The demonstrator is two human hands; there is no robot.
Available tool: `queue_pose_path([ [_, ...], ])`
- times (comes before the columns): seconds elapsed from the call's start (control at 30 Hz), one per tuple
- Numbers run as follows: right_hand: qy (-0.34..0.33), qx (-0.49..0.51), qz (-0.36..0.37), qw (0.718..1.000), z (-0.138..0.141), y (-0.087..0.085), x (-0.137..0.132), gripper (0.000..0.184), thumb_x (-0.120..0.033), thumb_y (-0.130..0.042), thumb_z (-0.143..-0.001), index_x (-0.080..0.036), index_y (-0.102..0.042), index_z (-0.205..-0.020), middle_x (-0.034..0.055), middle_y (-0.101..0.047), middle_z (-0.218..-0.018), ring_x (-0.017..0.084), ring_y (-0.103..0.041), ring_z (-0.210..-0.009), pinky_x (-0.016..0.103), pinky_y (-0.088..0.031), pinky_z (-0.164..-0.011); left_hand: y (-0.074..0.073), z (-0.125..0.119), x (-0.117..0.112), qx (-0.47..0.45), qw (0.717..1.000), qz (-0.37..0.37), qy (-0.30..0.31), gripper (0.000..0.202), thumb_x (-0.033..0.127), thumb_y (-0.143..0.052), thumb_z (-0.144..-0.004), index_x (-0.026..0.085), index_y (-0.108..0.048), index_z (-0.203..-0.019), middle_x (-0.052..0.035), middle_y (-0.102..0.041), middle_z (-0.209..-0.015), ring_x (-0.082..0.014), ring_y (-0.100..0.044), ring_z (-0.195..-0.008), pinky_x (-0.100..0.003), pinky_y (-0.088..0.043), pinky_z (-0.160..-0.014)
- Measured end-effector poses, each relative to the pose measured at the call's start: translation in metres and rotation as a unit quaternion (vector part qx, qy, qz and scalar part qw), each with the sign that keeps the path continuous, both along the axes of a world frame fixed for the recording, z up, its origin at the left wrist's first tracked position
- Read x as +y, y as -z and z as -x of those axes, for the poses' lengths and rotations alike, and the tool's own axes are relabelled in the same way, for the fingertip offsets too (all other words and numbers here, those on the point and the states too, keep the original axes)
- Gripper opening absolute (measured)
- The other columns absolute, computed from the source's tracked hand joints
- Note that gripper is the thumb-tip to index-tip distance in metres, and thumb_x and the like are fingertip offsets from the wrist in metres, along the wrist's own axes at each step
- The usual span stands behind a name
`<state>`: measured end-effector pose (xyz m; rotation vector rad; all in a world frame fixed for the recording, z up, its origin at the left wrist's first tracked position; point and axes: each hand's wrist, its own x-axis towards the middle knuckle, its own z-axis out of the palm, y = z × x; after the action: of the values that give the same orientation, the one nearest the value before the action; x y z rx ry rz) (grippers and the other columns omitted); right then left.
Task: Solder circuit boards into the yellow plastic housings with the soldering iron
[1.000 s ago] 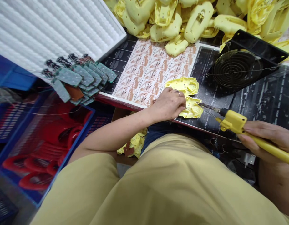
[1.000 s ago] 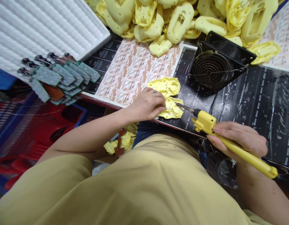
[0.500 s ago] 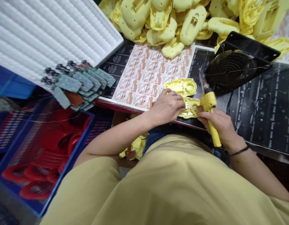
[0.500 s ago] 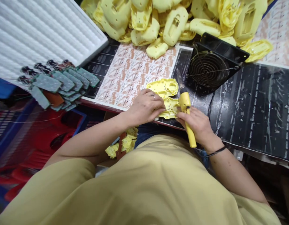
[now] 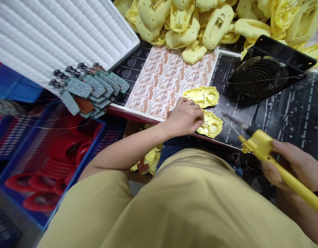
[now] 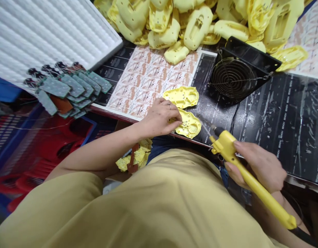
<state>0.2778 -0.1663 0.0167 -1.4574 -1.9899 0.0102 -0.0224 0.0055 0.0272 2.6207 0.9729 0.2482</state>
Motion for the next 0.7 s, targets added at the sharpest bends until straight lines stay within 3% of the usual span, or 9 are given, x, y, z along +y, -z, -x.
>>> queue_pose_path([
  [0.1,-0.091,0.047,-0.031,0.994,0.011,0.007,0.006,0.042,-0.027,-0.077,-0.089,-0.03,-0.066,-0.13,0.0014,-0.079,-0.091,0.02,-0.078,-0.076,0.028,-0.066,-0.066,-0.004,-0.002,0.002,0.016,1.0,0.015,0.003,0.02,0.027,-0.06,-0.09,0.02,-0.078,-0.084,-0.0067,-0.077,-0.089,-0.0263,-0.064,-0.095,-0.047,-0.038,-0.098],
  [0.23,-0.151,0.105,-0.06,0.981,0.021,0.01,0.019,0.048,-0.009,-0.085,-0.078,-0.026,-0.069,-0.121,-0.001,-0.077,-0.083,0.018,-0.076,-0.069,0.024,-0.064,-0.059,-0.008,-0.005,0.006,0.039,0.999,0.031,0.003,0.021,0.027,-0.059,-0.089,0.02,-0.078,-0.084,-0.0062,-0.077,-0.088,-0.0254,-0.064,-0.093,-0.045,-0.038,-0.095],
  [0.37,-0.178,0.075,-0.05,0.98,0.023,0.0,0.029,0.03,-0.011,-0.084,-0.08,-0.024,-0.069,-0.102,-0.0024,-0.076,-0.079,0.016,-0.076,-0.068,0.023,-0.062,-0.056,-0.012,-0.009,0.009,0.063,0.997,0.04,0.008,0.022,0.026,-0.058,-0.088,0.02,-0.078,-0.082,-0.0064,-0.077,-0.085,-0.0249,-0.065,-0.091,-0.044,-0.038,-0.091],
  [0.5,-0.2,0.044,-0.058,0.977,0.025,-0.013,0.034,0.021,-0.012,-0.082,-0.085,-0.023,-0.067,-0.096,-0.0021,-0.075,-0.076,0.013,-0.074,-0.065,0.018,-0.059,-0.054,-0.019,-0.015,0.013,0.105,0.993,0.06,0.005,0.019,0.023,-0.06,-0.085,0.019,-0.078,-0.081,-0.0066,-0.078,-0.087,-0.0245,-0.066,-0.091,-0.043,-0.038,-0.09],
  [0.7,-0.163,0.087,-0.008,0.983,0.018,-0.007,0.027,0.007,-0.02,-0.073,-0.095,-0.024,-0.069,-0.099,-0.0002,-0.074,-0.079,0.014,-0.075,-0.071,0.02,-0.062,-0.064,-0.025,-0.018,0.015,0.132,0.988,0.077,0.004,0.018,0.021,-0.061,-0.085,0.02,-0.078,-0.083,-0.0039,-0.079,-0.089,-0.022,-0.066,-0.09,-0.041,-0.038,-0.09],
])
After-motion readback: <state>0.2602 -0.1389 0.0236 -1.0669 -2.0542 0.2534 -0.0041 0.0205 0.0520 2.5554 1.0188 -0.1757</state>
